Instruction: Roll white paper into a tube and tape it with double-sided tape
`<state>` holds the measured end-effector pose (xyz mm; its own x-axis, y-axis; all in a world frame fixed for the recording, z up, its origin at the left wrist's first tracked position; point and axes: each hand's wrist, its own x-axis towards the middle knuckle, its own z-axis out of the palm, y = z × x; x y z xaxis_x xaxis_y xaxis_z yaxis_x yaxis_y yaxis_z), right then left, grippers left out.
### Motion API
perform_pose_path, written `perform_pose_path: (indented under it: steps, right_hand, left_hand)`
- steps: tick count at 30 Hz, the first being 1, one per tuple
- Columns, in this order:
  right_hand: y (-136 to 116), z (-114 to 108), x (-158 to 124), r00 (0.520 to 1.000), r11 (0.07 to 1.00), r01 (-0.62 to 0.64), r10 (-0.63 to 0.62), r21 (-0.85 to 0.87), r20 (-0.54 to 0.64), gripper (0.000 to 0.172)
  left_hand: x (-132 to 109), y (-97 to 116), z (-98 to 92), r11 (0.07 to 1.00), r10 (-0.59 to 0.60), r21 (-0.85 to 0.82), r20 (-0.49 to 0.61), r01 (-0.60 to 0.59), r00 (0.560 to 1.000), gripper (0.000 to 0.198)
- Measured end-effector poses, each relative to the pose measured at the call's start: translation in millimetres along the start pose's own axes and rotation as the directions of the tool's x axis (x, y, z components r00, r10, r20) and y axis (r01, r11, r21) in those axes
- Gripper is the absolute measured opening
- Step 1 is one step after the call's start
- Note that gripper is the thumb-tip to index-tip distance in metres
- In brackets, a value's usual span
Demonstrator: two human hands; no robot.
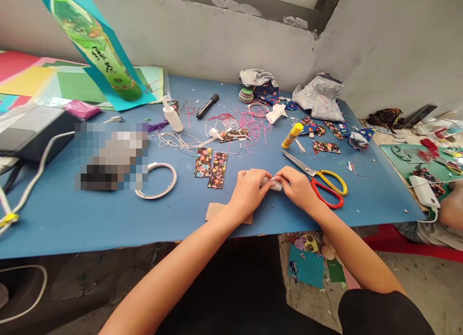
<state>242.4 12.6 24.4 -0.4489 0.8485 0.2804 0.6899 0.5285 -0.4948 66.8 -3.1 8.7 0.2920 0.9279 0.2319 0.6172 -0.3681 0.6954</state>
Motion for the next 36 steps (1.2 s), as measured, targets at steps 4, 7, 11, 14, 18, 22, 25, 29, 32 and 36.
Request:
perform_pose_path:
  steps: [4, 7, 11, 14, 18, 22, 25, 29, 32, 36]
  right_hand:
    - [0.5, -2.6, -1.2, 0.999, 1.000, 0.009, -0.009, -0.009, 0.042, 0.020]
    - [2.8, -6.7, -0.1, 0.995, 0.997, 0.009, -0.016, 0.072, 0.099, 0.013]
    - [1.7, -10.4, 3.1, 0.994, 0.995, -0.011, 0.001, 0.098, 0.109, 0.003]
    - [-2.6, -11.5, 5.5, 0.992, 0.997, -0.025, 0.015, 0.078, 0.126, 0.006]
    - [-5.1, -11.2, 6.1, 0.988, 1.000, -0.027, 0.025, 0.012, 0.156, 0.012]
    - [-0.6, -8.5, 4.9, 0.985, 0.996, 0.009, 0.006, -0.086, 0.173, 0.013]
    - [1.9, -6.1, 5.3, 0.981, 0.989, 0.041, -0.013, -0.143, 0.193, 0.015]
    - [-0.4, -3.3, 7.0, 0.984, 0.986, 0.043, -0.014, -0.161, 0.177, 0.018]
    - [-3.3, -1.3, 7.8, 0.987, 0.987, 0.035, -0.010, -0.157, 0.158, 0.018]
    - [-5.1, -1.4, 8.1, 0.993, 0.988, -0.003, 0.021, -0.154, 0.120, 0.020]
  left_hand:
    - [-0.6, 3.0, 2.7, 0.998, 0.001, 0.061, -0.021, 0.000, 1.000, 0.009]
    - [-0.5, 4.9, 3.8, 0.995, 0.003, 0.098, -0.035, 0.000, 0.999, 0.009]
    - [0.4, 5.9, 3.8, 0.990, -0.007, 0.141, -0.018, 0.009, 1.000, 0.014]
    - [0.9, 4.6, 2.5, 0.992, -0.009, 0.125, -0.003, 0.009, 1.000, 0.017]
    - [0.1, 0.6, 0.0, 1.000, -0.003, -0.001, 0.047, 0.003, 0.999, 0.015]
    - [-2.6, -1.3, -0.8, 0.999, 0.028, -0.040, 0.080, -0.024, 0.996, 0.017]
    - [-3.9, 0.4, 0.6, 1.000, 0.019, 0.018, 0.062, -0.020, 0.998, 0.018]
    - [-3.9, 4.2, 2.6, 0.996, -0.015, 0.092, 0.003, 0.015, 1.000, 0.017]
    - [-4.5, 5.2, 2.9, 0.989, -0.031, 0.143, -0.015, 0.033, 0.999, 0.016]
    - [-5.9, 3.8, 1.9, 0.966, -0.015, 0.257, -0.028, 0.022, 0.999, 0.022]
